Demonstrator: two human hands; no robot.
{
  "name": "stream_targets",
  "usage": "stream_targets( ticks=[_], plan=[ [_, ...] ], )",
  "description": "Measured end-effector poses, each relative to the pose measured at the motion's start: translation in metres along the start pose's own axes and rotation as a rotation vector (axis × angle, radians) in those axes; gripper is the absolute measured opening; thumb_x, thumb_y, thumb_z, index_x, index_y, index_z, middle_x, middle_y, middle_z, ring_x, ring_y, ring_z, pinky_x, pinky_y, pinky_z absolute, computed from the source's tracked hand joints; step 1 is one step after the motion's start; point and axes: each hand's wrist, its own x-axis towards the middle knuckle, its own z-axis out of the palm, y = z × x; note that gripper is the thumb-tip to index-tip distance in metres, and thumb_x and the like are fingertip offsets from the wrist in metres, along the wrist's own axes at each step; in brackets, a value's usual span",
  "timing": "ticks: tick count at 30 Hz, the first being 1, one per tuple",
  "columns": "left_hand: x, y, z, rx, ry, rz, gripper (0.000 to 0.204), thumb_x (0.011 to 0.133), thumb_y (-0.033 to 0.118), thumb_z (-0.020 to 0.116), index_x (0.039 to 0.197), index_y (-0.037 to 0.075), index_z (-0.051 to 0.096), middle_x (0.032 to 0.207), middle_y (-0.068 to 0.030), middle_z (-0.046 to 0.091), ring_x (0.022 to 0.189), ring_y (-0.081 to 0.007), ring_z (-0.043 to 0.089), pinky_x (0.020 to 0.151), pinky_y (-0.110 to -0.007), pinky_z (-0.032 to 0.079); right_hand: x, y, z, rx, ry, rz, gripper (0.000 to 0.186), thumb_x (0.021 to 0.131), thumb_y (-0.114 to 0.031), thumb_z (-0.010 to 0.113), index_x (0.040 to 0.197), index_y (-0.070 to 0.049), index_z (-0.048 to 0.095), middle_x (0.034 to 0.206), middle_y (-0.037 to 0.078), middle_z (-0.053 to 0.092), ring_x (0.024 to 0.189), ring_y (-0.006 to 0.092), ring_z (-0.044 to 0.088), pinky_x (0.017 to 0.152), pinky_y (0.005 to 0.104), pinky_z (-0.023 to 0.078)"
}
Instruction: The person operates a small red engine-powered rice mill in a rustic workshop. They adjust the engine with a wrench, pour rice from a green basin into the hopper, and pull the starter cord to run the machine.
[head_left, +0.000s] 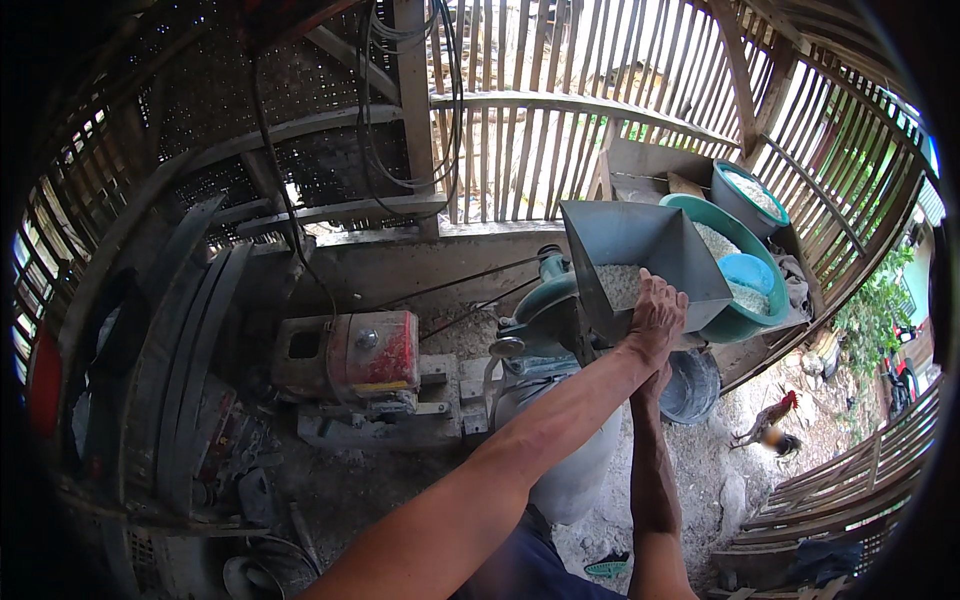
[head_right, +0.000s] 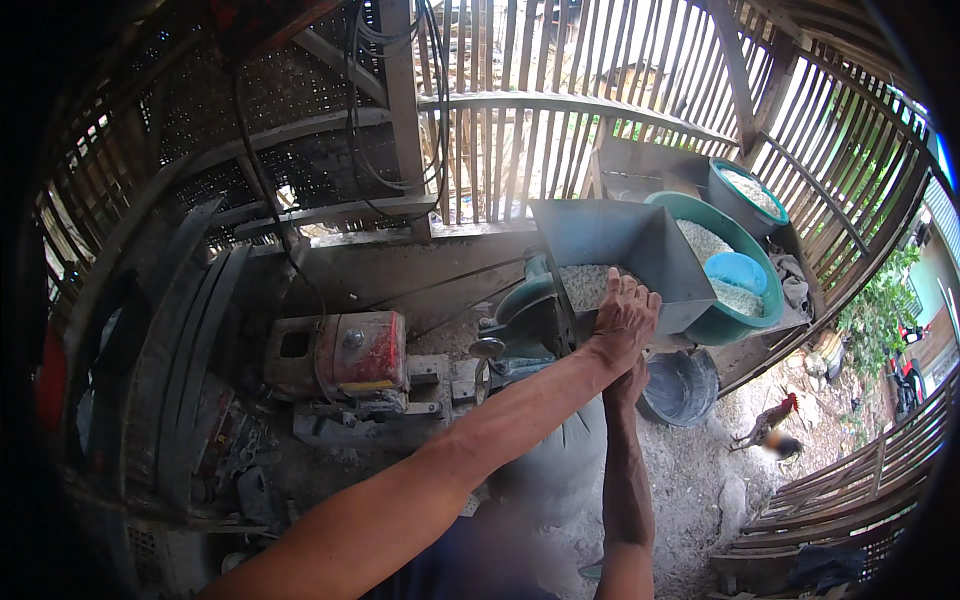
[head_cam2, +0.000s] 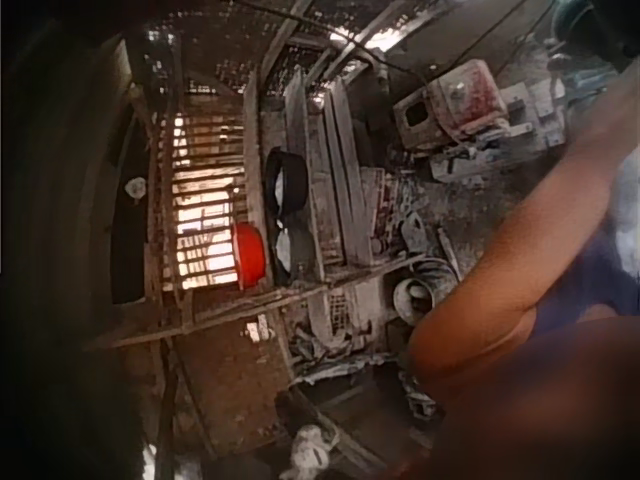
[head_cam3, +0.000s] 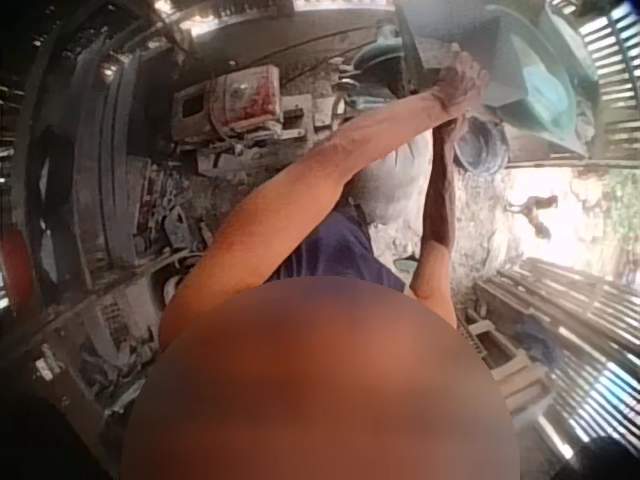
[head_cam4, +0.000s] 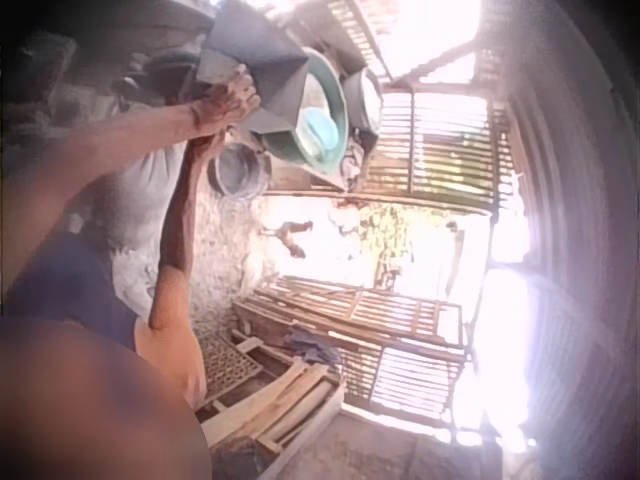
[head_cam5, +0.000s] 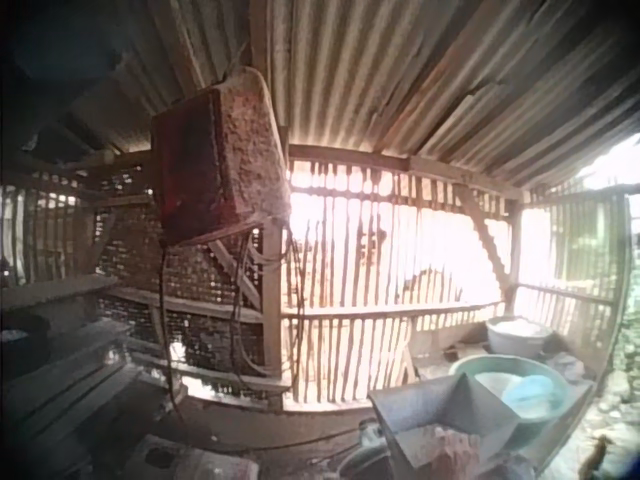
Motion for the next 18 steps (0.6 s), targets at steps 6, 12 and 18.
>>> stream_targets(
  ticks=[6, 12, 18],
  plan=[
    [-0.004, 0.011, -0.004, 0.245, -0.002, 0.025, 0.04, 0.093, 0.025, 0.045, 0.119, -0.003, 0.055, 0.115, -0.023, 0.056, 0.118, -0.0406, 0.048, 0.109, -0.067, 0.019, -0.015, 0.001, -0.004, -0.01, 0.025, 0.012, 0.034, 0.08, -0.029, 0.067, 0.103, -0.004, 0.063, 0.088, 0.018, 0.067, 0.085, 0.04, 0.064, 0.071, 0.0482, 0.049],
    [-0.015, 0.015, -0.01, 0.327, 0.041, 0.039, 0.048, 0.092, 0.027, 0.043, 0.128, -0.005, 0.049, 0.12, -0.0241, 0.051, 0.12, -0.043, 0.045, 0.11, -0.067, 0.018, -0.039, -0.004, -0.022, 0.289, -0.023, 0.259, 0.03, 0.083, -0.028, 0.064, 0.1, -0.003, 0.065, 0.092, 0.021, 0.068, 0.087, 0.0428, 0.064, 0.071, 0.05, 0.048],
    [-0.019, 0.018, 0.004, 0.343, 0.14, 0.014, 0.051, 0.091, 0.028, 0.043, 0.132, -0.004, 0.043, 0.121, -0.0219, 0.049, 0.122, -0.0438, 0.043, 0.111, -0.066, 0.019, -0.075, -0.011, -0.062, 0.299, 0.054, 0.404, 0.025, 0.09, -0.016, 0.057, 0.107, 0.001, 0.065, 0.094, 0.021, 0.068, 0.085, 0.0372, 0.067, 0.074, 0.0423, 0.051]
  ],
)
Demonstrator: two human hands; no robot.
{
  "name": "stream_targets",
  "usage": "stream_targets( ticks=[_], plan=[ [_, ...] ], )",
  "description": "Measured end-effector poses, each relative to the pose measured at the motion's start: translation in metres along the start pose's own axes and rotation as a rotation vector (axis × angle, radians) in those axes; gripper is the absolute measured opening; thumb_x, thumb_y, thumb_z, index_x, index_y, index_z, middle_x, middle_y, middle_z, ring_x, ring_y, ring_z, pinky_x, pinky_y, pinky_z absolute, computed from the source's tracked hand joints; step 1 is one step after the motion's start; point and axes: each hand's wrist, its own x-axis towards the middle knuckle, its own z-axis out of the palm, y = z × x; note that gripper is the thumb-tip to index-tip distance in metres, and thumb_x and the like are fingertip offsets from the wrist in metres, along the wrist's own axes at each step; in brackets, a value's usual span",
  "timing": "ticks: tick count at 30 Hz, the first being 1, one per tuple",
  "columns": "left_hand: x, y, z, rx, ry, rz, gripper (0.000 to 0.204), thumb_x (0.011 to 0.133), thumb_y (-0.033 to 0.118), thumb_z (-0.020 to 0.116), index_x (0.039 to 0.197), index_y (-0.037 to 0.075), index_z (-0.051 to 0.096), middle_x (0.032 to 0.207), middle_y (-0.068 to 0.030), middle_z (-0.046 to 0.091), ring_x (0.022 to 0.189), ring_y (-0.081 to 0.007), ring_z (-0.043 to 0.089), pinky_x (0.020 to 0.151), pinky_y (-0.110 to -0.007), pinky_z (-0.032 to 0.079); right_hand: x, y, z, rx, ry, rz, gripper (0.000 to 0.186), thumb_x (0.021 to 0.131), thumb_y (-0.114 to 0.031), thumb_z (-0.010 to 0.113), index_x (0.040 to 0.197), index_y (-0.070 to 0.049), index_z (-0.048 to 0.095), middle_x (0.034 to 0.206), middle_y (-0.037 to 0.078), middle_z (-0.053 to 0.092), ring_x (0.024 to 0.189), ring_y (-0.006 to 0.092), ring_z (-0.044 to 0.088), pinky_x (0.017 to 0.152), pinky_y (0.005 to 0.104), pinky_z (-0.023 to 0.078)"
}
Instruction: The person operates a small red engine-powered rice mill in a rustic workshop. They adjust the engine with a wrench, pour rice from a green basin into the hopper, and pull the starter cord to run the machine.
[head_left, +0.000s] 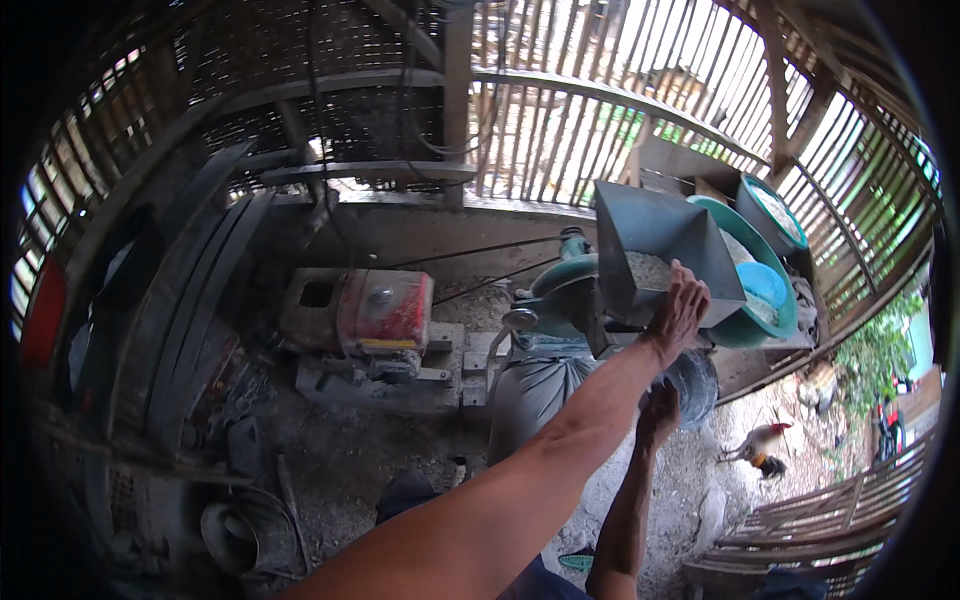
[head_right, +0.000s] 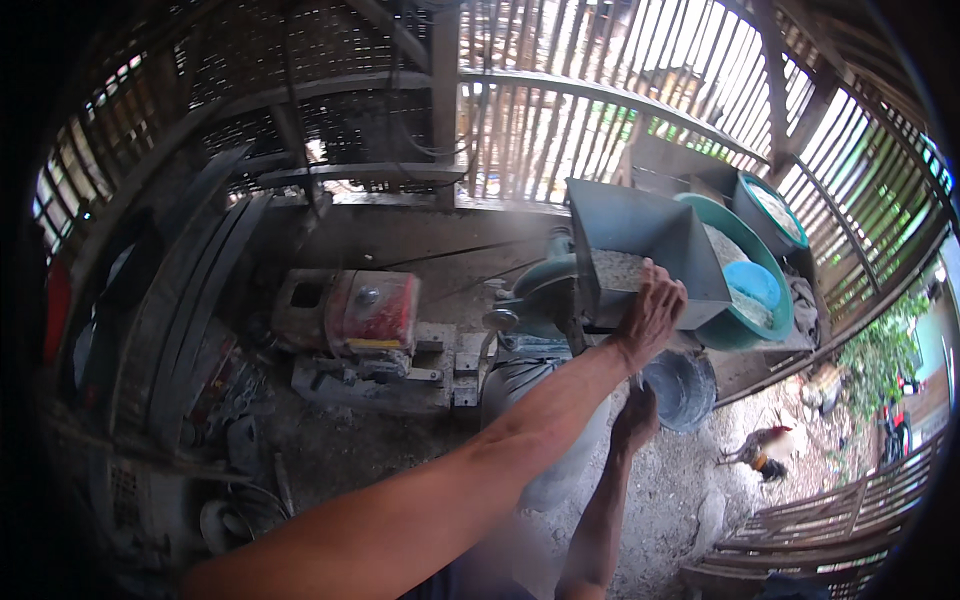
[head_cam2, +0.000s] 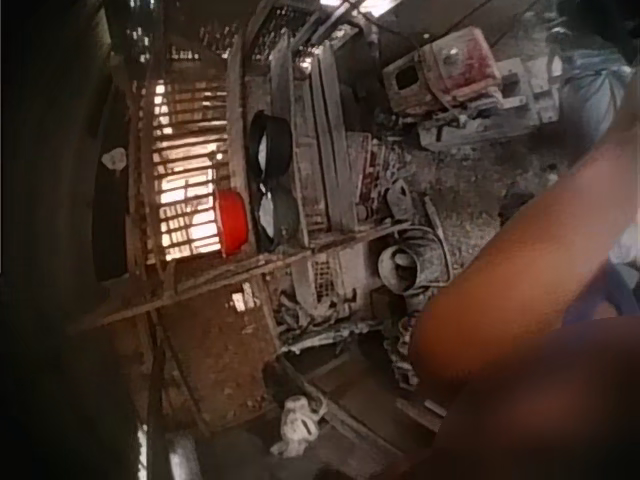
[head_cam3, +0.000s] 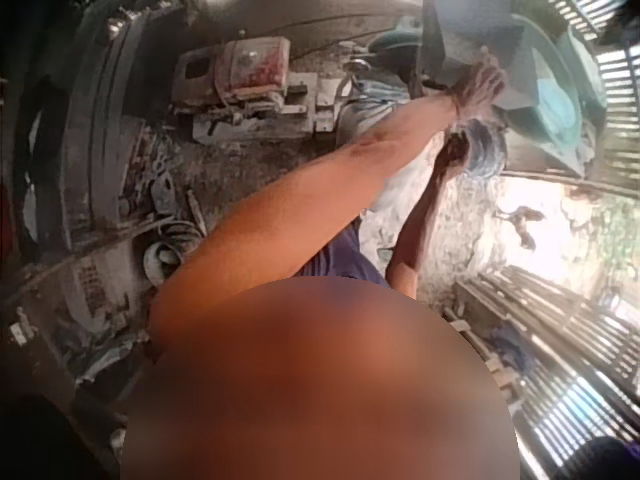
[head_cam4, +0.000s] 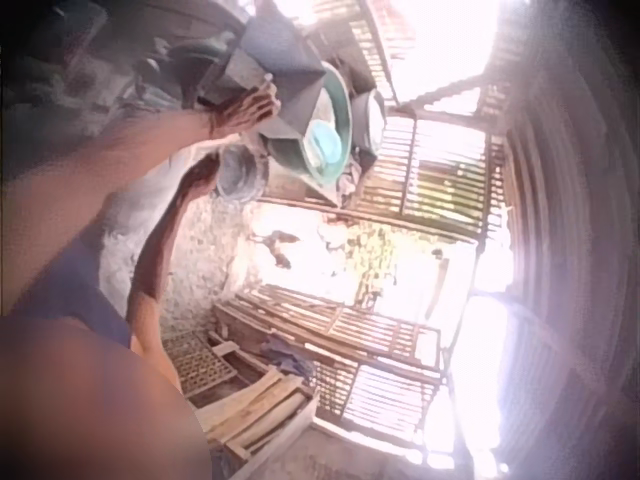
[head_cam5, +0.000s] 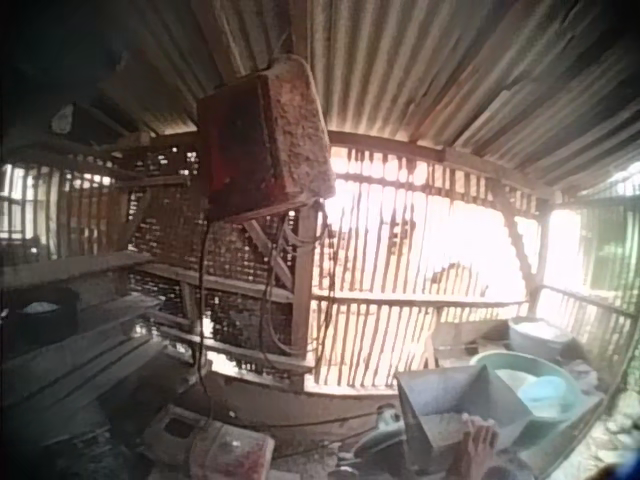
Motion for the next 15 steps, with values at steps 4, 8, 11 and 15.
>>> stream_targets(
  ticks=[4, 8, 11, 15],
  plan=[
    [0.001, 0.007, 0.008, 0.001, 0.072, -0.046, 0.051, 0.089, 0.024, 0.044, 0.132, -0.002, 0.041, 0.121, -0.0219, 0.049, 0.123, -0.0448, 0.042, 0.111, -0.062, 0.022, -0.045, 0.021, -0.053, 0.003, 0.062, 0.066, 0.028, 0.094, -0.017, 0.056, 0.112, 0.003, 0.064, 0.096, 0.016, 0.07, 0.081, 0.0216, 0.066, 0.071, 0.0337, 0.052],
    [0.0, -0.015, 0.007, -0.623, 0.607, 0.091, 0.053, 0.085, 0.008, 0.05, 0.136, 0.0, 0.038, 0.131, -0.0253, 0.044, 0.126, -0.0441, 0.041, 0.113, -0.058, 0.024, -0.14, 0.08, -0.124, 0.084, 0.196, 0.212, 0.03, 0.093, -0.018, 0.056, 0.112, 0.005, 0.063, 0.089, 0.015, 0.068, 0.075, 0.0188, 0.064, 0.071, 0.0299, 0.051],
    [-0.062, -0.015, -0.007, -0.706, 0.345, 0.216, 0.066, 0.08, 0.011, 0.061, 0.141, 0.001, 0.036, 0.144, -0.0243, 0.034, 0.137, -0.0404, 0.031, 0.115, -0.053, 0.023, -0.265, 0.136, -0.174, -0.062, 0.187, 0.579, 0.025, 0.089, -0.017, 0.055, 0.095, 0.005, 0.065, 0.076, 0.011, 0.064, 0.064, 0.0178, 0.06, 0.06, 0.0328, 0.048],
    [-0.271, 0.02, -0.026, -1.0, -0.102, 0.202, 0.065, 0.076, 0.022, 0.07, 0.133, 0.0, 0.047, 0.144, -0.0234, 0.037, 0.138, -0.0394, 0.03, 0.116, -0.048, 0.024, -0.458, 0.178, -0.205, -0.604, -0.286, 1.06, 0.025, 0.085, -0.02, 0.054, 0.08, 0.003, 0.063, 0.067, 0.009, 0.061, 0.055, 0.0185, 0.057, 0.051, 0.0347, 0.045]
  ],
)
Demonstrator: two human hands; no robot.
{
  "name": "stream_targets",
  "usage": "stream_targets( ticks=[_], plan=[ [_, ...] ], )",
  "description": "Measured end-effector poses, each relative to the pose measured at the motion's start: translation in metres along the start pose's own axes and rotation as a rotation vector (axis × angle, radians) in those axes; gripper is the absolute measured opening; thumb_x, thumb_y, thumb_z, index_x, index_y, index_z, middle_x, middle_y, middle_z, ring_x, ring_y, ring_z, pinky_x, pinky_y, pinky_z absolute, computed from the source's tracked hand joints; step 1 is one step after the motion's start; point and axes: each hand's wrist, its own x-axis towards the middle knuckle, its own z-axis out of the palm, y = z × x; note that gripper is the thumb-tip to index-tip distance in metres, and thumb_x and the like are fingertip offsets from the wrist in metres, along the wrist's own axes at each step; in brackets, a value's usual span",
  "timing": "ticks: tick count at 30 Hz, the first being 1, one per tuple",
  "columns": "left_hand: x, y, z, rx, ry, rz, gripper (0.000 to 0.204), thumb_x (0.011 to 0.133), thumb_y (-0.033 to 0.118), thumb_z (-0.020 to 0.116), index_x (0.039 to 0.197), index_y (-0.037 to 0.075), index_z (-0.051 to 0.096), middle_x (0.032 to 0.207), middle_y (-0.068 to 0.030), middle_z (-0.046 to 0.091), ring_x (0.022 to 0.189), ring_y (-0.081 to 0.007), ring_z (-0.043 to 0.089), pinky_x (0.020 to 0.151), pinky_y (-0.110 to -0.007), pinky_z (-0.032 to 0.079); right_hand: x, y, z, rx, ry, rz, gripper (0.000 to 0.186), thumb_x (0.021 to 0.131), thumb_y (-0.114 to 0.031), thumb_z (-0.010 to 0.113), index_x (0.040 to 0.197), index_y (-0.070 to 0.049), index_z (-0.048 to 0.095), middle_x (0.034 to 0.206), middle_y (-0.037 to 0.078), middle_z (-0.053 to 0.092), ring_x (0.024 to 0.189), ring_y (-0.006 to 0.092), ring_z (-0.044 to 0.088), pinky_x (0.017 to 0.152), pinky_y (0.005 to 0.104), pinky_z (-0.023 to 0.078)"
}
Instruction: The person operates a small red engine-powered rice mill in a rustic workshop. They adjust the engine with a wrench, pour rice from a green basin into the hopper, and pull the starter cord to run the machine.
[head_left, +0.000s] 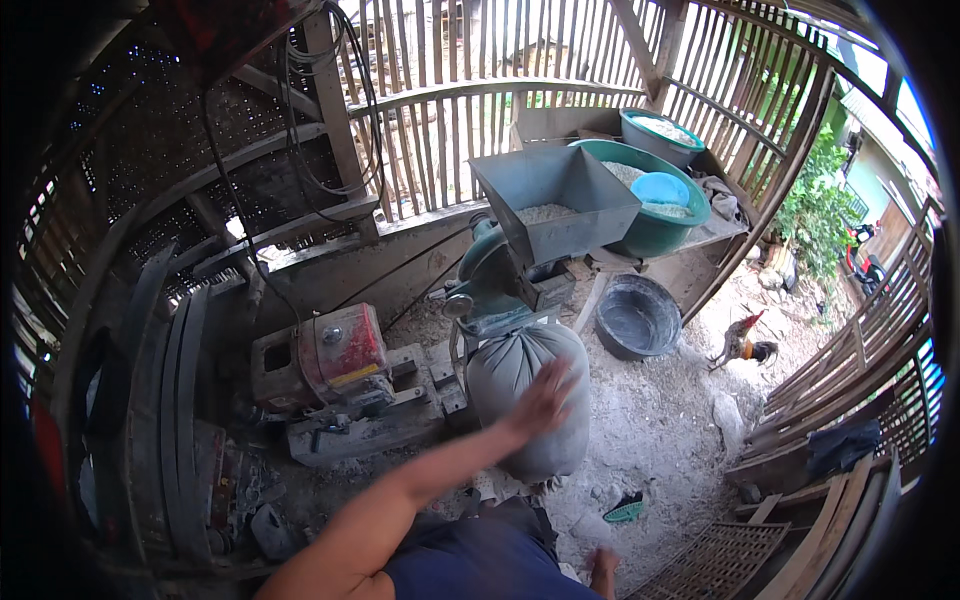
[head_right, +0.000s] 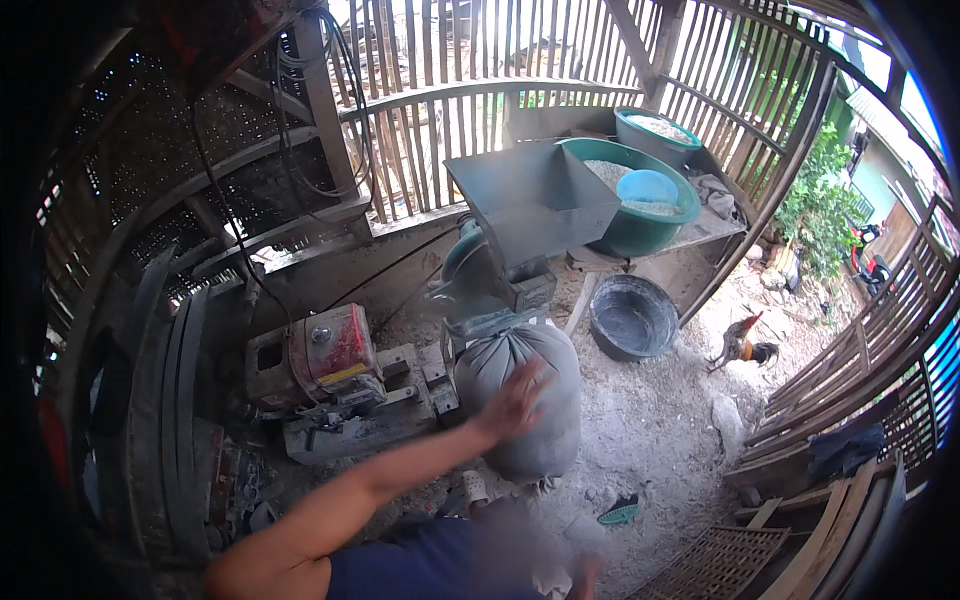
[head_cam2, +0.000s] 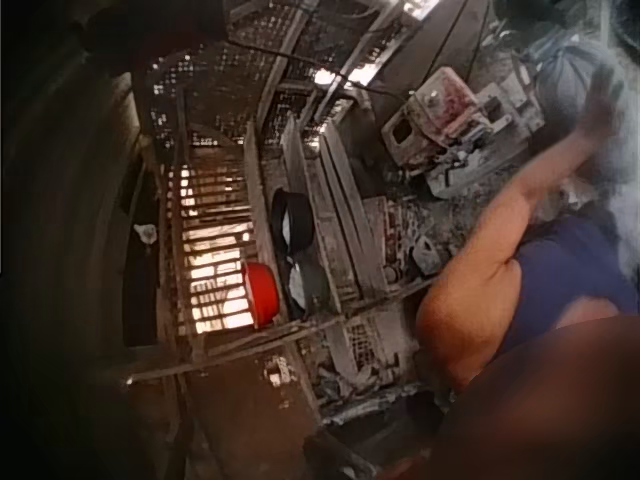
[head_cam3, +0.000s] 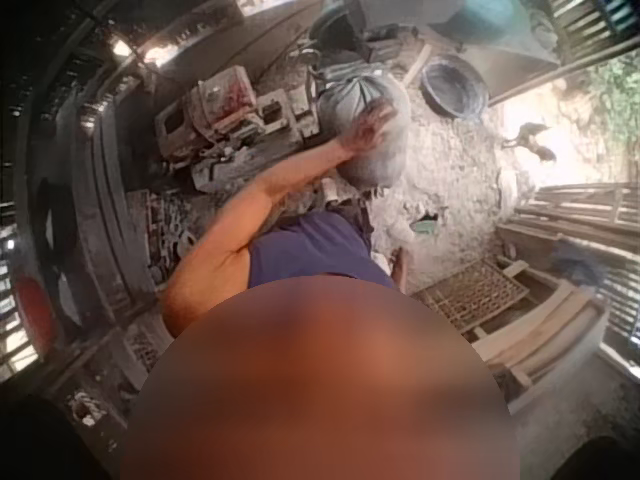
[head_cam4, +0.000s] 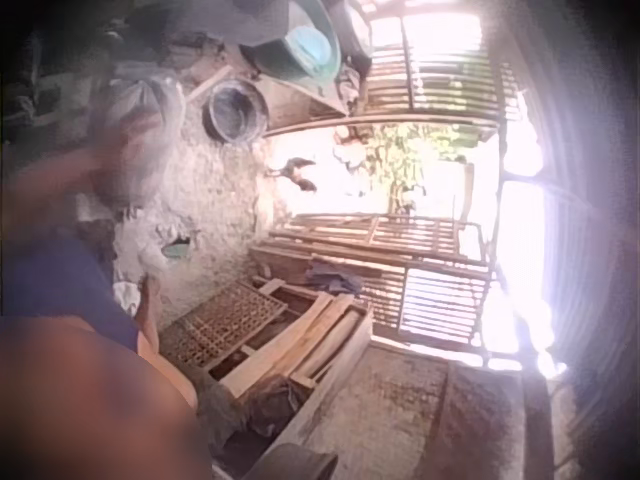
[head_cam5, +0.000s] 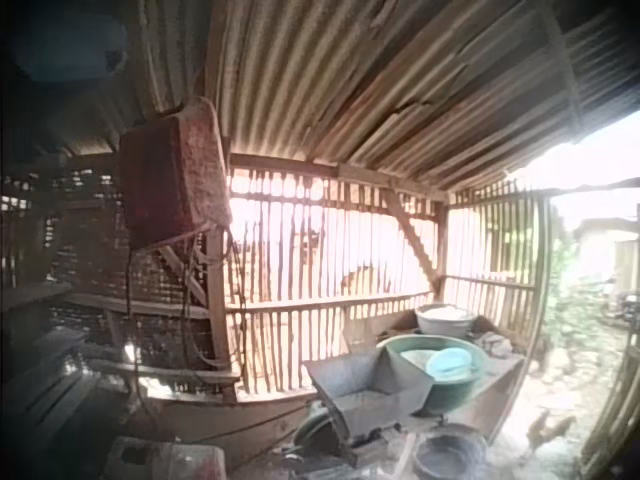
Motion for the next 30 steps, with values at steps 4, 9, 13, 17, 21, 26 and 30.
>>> stream_targets(
  ticks=[4, 9, 13, 17, 21, 26, 30],
  plan=[
    [-0.261, 0.017, 0.015, -0.274, -0.391, -0.488, 0.039, 0.081, 0.025, 0.066, 0.114, 0.006, 0.064, 0.128, -0.0165, 0.056, 0.126, -0.0337, 0.047, 0.107, -0.043, 0.037, -0.077, 0.09, 0.065, -0.237, -0.306, -0.097, 0.029, 0.085, -0.026, 0.055, 0.082, 0.001, 0.066, 0.071, 0.009, 0.064, 0.061, 0.0206, 0.061, 0.057, 0.0353, 0.048],
    [-0.553, 0.038, -0.097, 0.131, -0.771, -1.632, 0.025, 0.076, 0.021, 0.068, 0.093, 0.004, 0.072, 0.097, -0.018, 0.07, 0.093, -0.0342, 0.068, 0.08, -0.041, 0.054, -0.124, 0.113, 0.08, -0.4, -0.505, -0.233, 0.034, 0.086, -0.034, 0.057, 0.084, -0.002, 0.07, 0.077, 0.009, 0.069, 0.068, 0.0232, 0.066, 0.064, 0.036, 0.052],
    [-0.69, 0.099, -0.172, 0.379, -0.554, -1.926, 0.034, 0.072, 0.032, 0.076, 0.093, 0.005, 0.072, 0.099, -0.0182, 0.07, 0.094, -0.0342, 0.068, 0.08, -0.044, 0.055, -0.072, 0.076, 0.062, -0.719, -0.464, -0.328, 0.039, 0.086, -0.04, 0.058, 0.086, -0.004, 0.073, 0.081, 0.009, 0.073, 0.073, 0.0253, 0.071, 0.07, 0.0366, 0.055],
    [-0.703, 0.116, -0.149, 0.314, -0.318, -2.045, 0.031, 0.07, 0.027, 0.074, 0.092, 0.006, 0.073, 0.097, -0.0186, 0.07, 0.09, -0.0356, 0.069, 0.078, -0.045, 0.055, 0.002, -0.005, 0.051, -0.55, -0.168, -0.59, 0.043, 0.084, -0.042, 0.06, 0.066, -0.005, 0.072, 0.064, 0.01, 0.069, 0.069, 0.0288, 0.069, 0.072, 0.041, 0.053],
    [-0.64, 0.104, -0.075, -0.139, -0.416, -1.859, 0.057, 0.07, 0.023, 0.069, 0.125, 0.011, 0.06, 0.122, -0.0156, 0.063, 0.111, -0.0334, 0.061, 0.094, -0.041, 0.049, 0.024, -0.096, 0.073, -0.416, 0.032, -0.954, 0.034, 0.079, -0.021, 0.06, 0.104, 0.0, 0.068, 0.087, 0.023, 0.07, 0.083, 0.036, 0.069, 0.081, 0.0435, 0.053],
    [-0.586, 0.084, -0.027, -0.461, -0.528, -1.312, 0.051, 0.079, 0.034, 0.064, 0.125, 0.014, 0.06, 0.114, -0.0177, 0.066, 0.103, -0.0358, 0.064, 0.088, -0.044, 0.051, -0.015, -0.185, 0.17, -0.198, -0.565, -0.541, 0.042, 0.079, -0.013, 0.066, 0.118, 0.001, 0.063, 0.073, 0.011, 0.066, 0.054, 0.0183, 0.064, 0.043, 0.0315, 0.048],
    [-0.594, 0.084, -0.031, -0.359, -0.693, -1.241, 0.037, 0.085, 0.034, 0.059, 0.117, 0.015, 0.063, 0.109, -0.017, 0.067, 0.101, -0.0345, 0.064, 0.086, -0.044, 0.05, -0.086, -0.237, 0.263, -0.419, -0.745, -0.813, 0.039, 0.081, -0.016, 0.065, 0.116, 0.001, 0.064, 0.082, 0.015, 0.07, 0.06, 0.0199, 0.067, 0.053, 0.0337, 0.053]
  ],
)
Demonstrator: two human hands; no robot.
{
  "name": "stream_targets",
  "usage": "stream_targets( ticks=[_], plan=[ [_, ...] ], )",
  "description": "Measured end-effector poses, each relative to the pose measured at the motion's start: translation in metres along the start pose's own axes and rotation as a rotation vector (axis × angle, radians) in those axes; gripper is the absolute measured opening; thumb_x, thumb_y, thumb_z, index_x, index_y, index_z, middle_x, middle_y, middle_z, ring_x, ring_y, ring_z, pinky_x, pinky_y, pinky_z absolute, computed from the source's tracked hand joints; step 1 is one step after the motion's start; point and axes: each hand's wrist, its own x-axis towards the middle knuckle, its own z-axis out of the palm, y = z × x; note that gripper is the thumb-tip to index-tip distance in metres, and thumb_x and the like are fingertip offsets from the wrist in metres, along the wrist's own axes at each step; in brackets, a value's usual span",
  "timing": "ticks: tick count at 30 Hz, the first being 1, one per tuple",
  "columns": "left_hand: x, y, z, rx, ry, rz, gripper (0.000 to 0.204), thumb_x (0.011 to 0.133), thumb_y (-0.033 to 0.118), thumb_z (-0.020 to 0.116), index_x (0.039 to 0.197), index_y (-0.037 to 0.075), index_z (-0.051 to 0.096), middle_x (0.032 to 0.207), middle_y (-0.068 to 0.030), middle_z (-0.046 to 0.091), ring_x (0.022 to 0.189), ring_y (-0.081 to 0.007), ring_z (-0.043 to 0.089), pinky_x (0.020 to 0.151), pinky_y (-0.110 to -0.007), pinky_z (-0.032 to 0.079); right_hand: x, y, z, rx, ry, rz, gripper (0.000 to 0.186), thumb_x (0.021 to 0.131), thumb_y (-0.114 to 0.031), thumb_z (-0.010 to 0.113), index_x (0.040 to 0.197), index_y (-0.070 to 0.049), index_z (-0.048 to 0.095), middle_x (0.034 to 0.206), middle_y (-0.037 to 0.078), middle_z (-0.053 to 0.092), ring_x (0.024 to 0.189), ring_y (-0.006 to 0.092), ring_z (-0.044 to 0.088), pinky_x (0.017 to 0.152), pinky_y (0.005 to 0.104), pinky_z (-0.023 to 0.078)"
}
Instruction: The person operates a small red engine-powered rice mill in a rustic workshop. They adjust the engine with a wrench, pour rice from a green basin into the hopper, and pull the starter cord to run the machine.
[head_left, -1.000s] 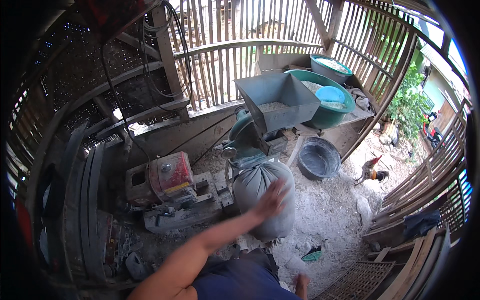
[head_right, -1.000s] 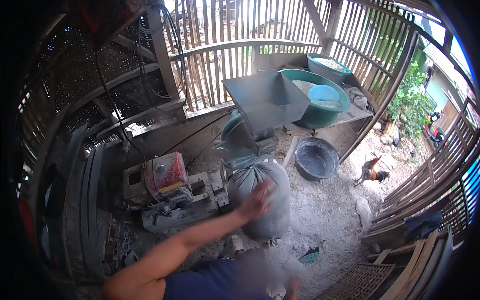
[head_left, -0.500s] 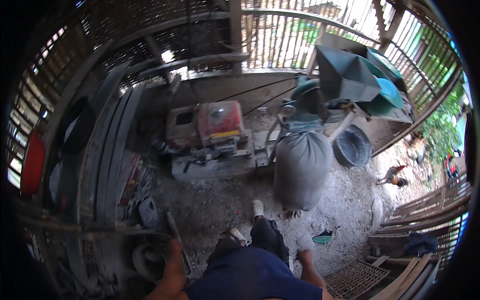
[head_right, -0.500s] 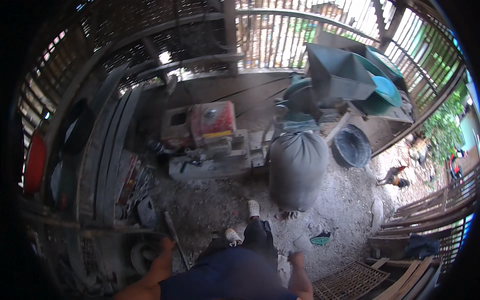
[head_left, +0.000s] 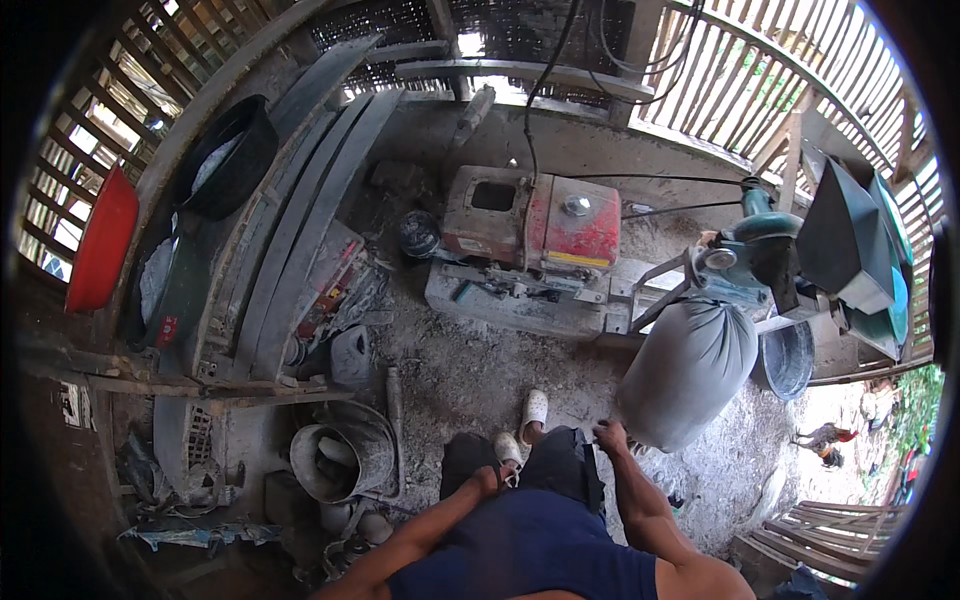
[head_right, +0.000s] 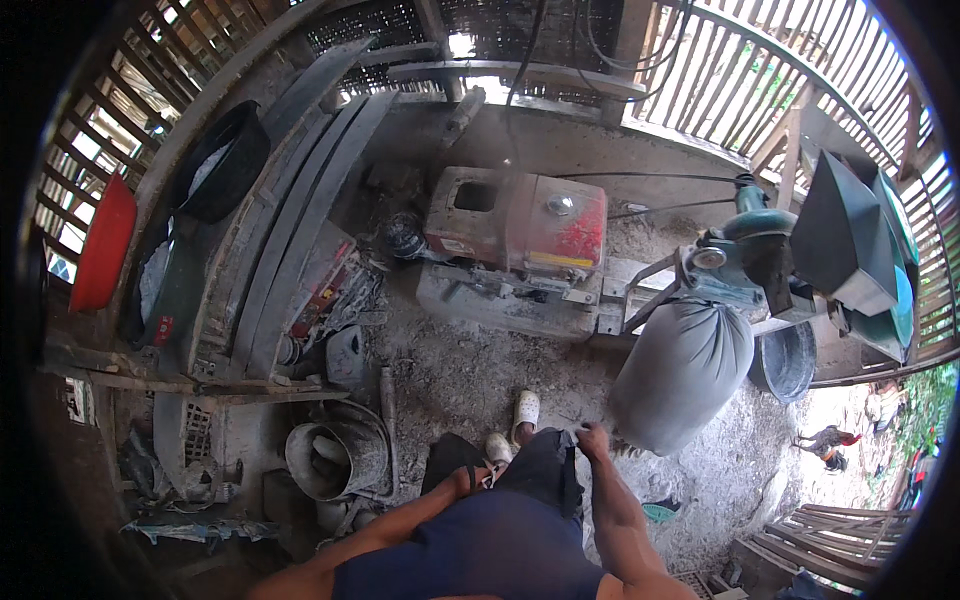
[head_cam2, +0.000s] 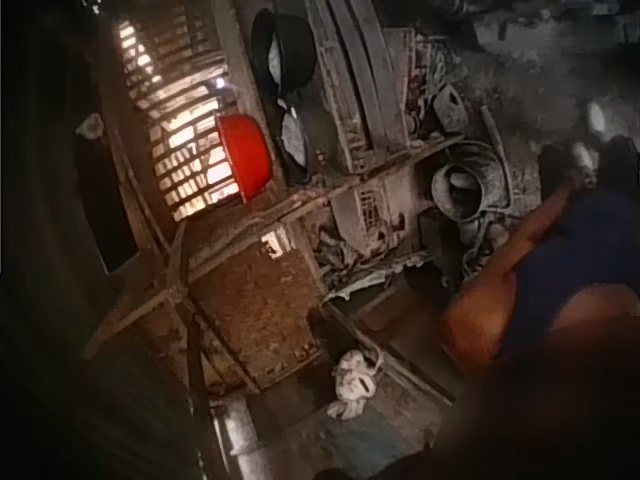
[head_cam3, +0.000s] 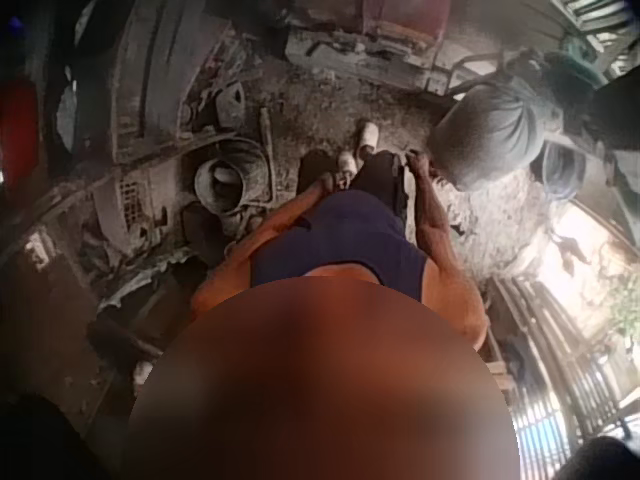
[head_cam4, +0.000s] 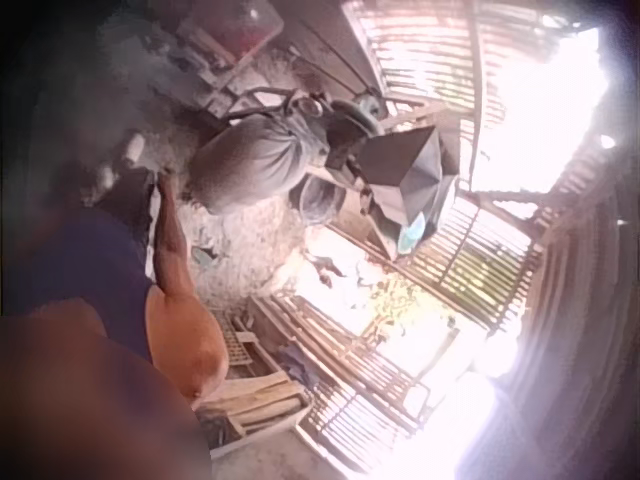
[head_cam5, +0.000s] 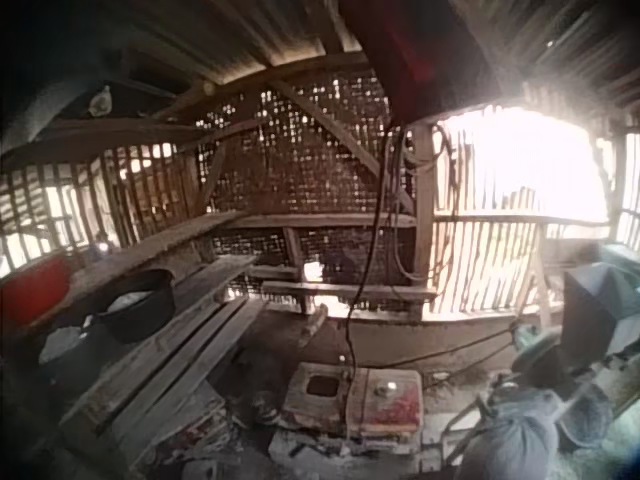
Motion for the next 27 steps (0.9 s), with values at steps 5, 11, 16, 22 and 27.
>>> stream_targets(
  ticks=[5, 11, 16, 22, 27],
  plan=[
    [0.02, -0.014, 0.016, -0.388, 0.013, -0.094, 0.031, 0.095, 0.03, 0.048, 0.111, 0.009, 0.064, 0.106, -0.0181, 0.067, 0.099, -0.0314, 0.065, 0.087, -0.043, 0.049, 0.026, -0.131, 0.055, 0.051, -0.225, -0.134, 0.044, 0.083, -0.025, 0.065, 0.119, 0.001, 0.062, 0.097, 0.021, 0.07, 0.081, 0.0256, 0.071, 0.076, 0.0365, 0.054],
    [-0.046, -0.055, -0.008, 0.035, 0.104, 0.143, 0.026, 0.089, 0.022, 0.055, 0.102, 0.001, 0.065, 0.096, -0.021, 0.068, 0.089, -0.0289, 0.068, 0.076, -0.041, 0.052, 0.062, -0.212, 0.094, -0.224, -0.149, -0.186, 0.045, 0.083, -0.036, 0.062, 0.119, -0.009, 0.065, 0.108, 0.018, 0.069, 0.105, 0.0341, 0.064, 0.09, 0.0422, 0.05],
    [-0.054, -0.104, -0.075, -0.503, 0.127, -0.038, 0.023, 0.085, 0.019, 0.059, 0.1, 0.001, 0.066, 0.086, -0.0189, 0.068, 0.083, -0.0301, 0.068, 0.074, -0.04, 0.052, 0.152, -0.212, 0.164, -0.289, 0.001, -0.146, 0.05, 0.085, -0.038, 0.061, 0.125, -0.01, 0.06, 0.12, 0.018, 0.064, 0.113, 0.0363, 0.059, 0.095, 0.0449, 0.047],
    [0.036, -0.253, -0.148, -0.222, 0.951, -0.115, 0.027, 0.075, 0.005, 0.067, 0.101, 0.009, 0.065, 0.105, -0.0132, 0.064, 0.105, -0.0331, 0.059, 0.092, -0.043, 0.046, 0.329, -0.196, 0.242, -0.314, 0.302, -0.527, 0.046, 0.089, -0.029, 0.057, 0.13, -0.009, 0.055, 0.133, 0.018, 0.055, 0.122, 0.0408, 0.048, 0.103, 0.0474, 0.04],
    [0.137, -0.33, -0.153, 0.058, 0.926, -0.136, 0.034, 0.077, 0.013, 0.069, 0.11, 0.006, 0.062, 0.119, -0.0134, 0.059, 0.115, -0.0342, 0.053, 0.099, -0.044, 0.042, 0.485, -0.15, 0.281, -0.579, 0.256, -0.439, 0.038, 0.089, -0.025, 0.05, 0.119, -0.003, 0.059, 0.128, 0.019, 0.056, 0.12, 0.0403, 0.047, 0.106, 0.0497, 0.033]
  ],
)
